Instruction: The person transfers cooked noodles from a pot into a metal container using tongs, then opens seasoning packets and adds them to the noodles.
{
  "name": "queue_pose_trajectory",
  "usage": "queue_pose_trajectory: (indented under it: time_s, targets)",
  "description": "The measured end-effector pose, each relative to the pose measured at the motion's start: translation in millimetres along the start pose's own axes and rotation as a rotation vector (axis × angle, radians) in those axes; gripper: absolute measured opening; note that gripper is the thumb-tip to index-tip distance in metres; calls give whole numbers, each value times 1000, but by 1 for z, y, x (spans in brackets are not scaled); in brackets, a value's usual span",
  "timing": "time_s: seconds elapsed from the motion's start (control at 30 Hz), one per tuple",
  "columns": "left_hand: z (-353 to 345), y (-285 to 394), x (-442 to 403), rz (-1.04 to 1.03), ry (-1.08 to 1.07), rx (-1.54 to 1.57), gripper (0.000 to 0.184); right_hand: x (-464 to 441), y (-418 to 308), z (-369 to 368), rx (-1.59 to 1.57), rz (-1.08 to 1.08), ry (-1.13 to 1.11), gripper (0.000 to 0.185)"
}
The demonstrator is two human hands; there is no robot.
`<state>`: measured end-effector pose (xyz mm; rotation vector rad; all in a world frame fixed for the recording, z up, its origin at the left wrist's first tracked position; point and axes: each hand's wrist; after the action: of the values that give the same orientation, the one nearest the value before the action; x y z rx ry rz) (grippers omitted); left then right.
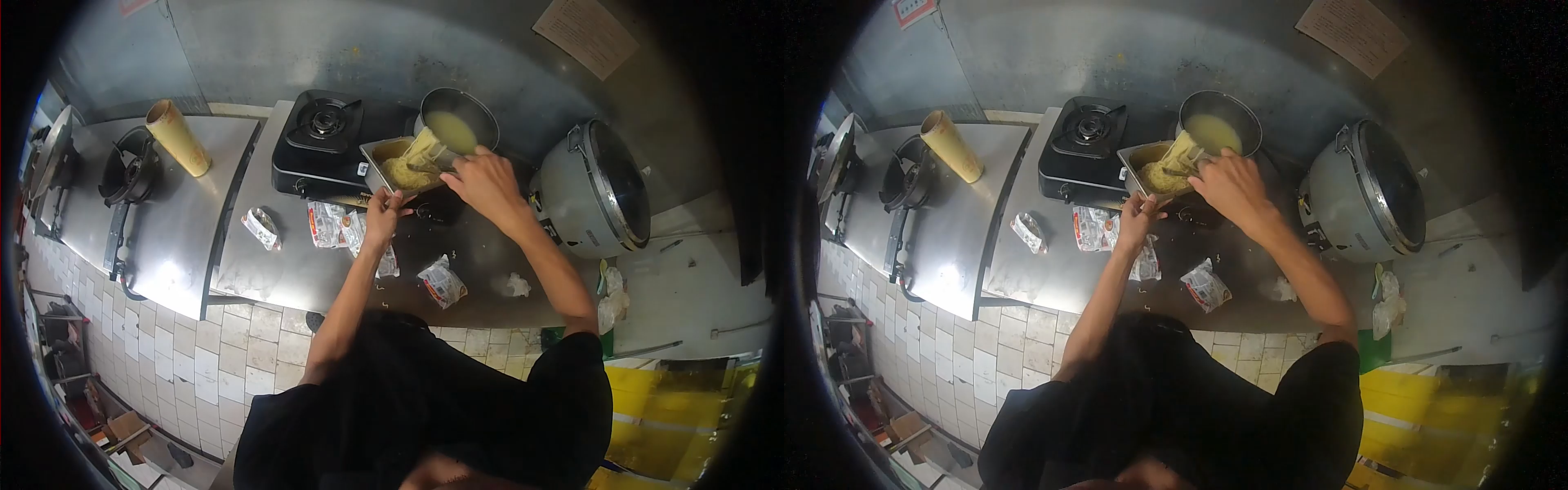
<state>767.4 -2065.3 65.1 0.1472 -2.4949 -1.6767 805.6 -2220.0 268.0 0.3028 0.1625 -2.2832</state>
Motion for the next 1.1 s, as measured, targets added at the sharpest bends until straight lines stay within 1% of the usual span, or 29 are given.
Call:
queue_pose_trajectory:
  time_s: [0.03, 0.1, 0.13, 0.2, 0.23, 0.3, 0.33, 0.37, 0.43, 0.5, 0.57, 0.6, 0.63, 0.7, 0.83, 0.9, 0.93, 1.0, 1.03, 1.1]
  targets:
    - [0, -2, 0, 2, 3, 1, 14, 4, 1, 7, -1, 2, -3, 31]
    - [2, -6, -2, 0, -10, -11, 17, 19, 2, 25, -144, -330, -27, 32]
    - [2, -7, -4, -1, -5, -11, 17, 28, 7, 25, -146, -325, -28, 32]
    - [1, -8, -3, 19, 4, 2, 16, 51, 23, 17, -214, -593, 126, 38]
    - [2, -10, -3, 27, 2, -3, 16, 61, 37, 5, -219, -601, 124, 38]
    - [3, -13, -4, 7, -30, 17, 16, 80, 64, -32, -315, -596, 337, 44]
    - [2, -13, -3, 13, -39, 7, 16, 84, 69, -46, -348, -575, 396, 46]
    - [3, -12, -2, 22, -41, -3, 17, 82, 66, -54, -354, -583, 402, 46]
    - [3, -8, -2, 26, -44, -23, 17, 75, 59, -71, -438, -720, 426, 46]
    - [1, -6, -2, 32, -33, -25, 18, 69, 59, -90, -408, -707, 439, 45]
    - [0, -5, -2, 15, -26, -27, 16, 59, 49, -101, -483, -721, 535, 43]
    - [0, -4, -2, 3, -17, -21, 16, 53, 42, -106, -462, -738, 553, 42]
    - [0, -4, -3, -2, -20, -27, 16, 49, 40, -117, -464, -702, 606, 41]
    - [0, -5, -2, 3, -24, -14, 16, 38, 31, -127, -437, -726, 647, 40]
    - [0, -5, 0, 29, -40, -32, 17, 26, 28, -146, -415, -784, 658, 37]
    - [0, -4, 0, 21, -50, -26, 16, 23, 27, -151, -394, -657, 777, 30]
    - [0, -2, 0, 17, -48, -25, 16, 25, 27, -151, -395, -653, 778, 30]
    - [0, -3, 0, 28, -49, -11, 16, 30, 19, -139, -416, -528, 773, 23]
    - [0, -4, -1, 26, -46, -7, 16, 31, 15, -137, -414, -523, 770, 23]
    - [2, -4, -1, 30, -49, -15, 15, 36, 5, -131, -461, -366, 746, 18]
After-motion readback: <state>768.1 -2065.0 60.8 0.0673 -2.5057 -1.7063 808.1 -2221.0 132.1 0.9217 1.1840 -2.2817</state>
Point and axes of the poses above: each hand's wrist, its own x-axis away from the middle knuckle, its own z-axis out of the back of the hand, y = z × x, and after that the axes turned 12 degrees about -x, right-handed
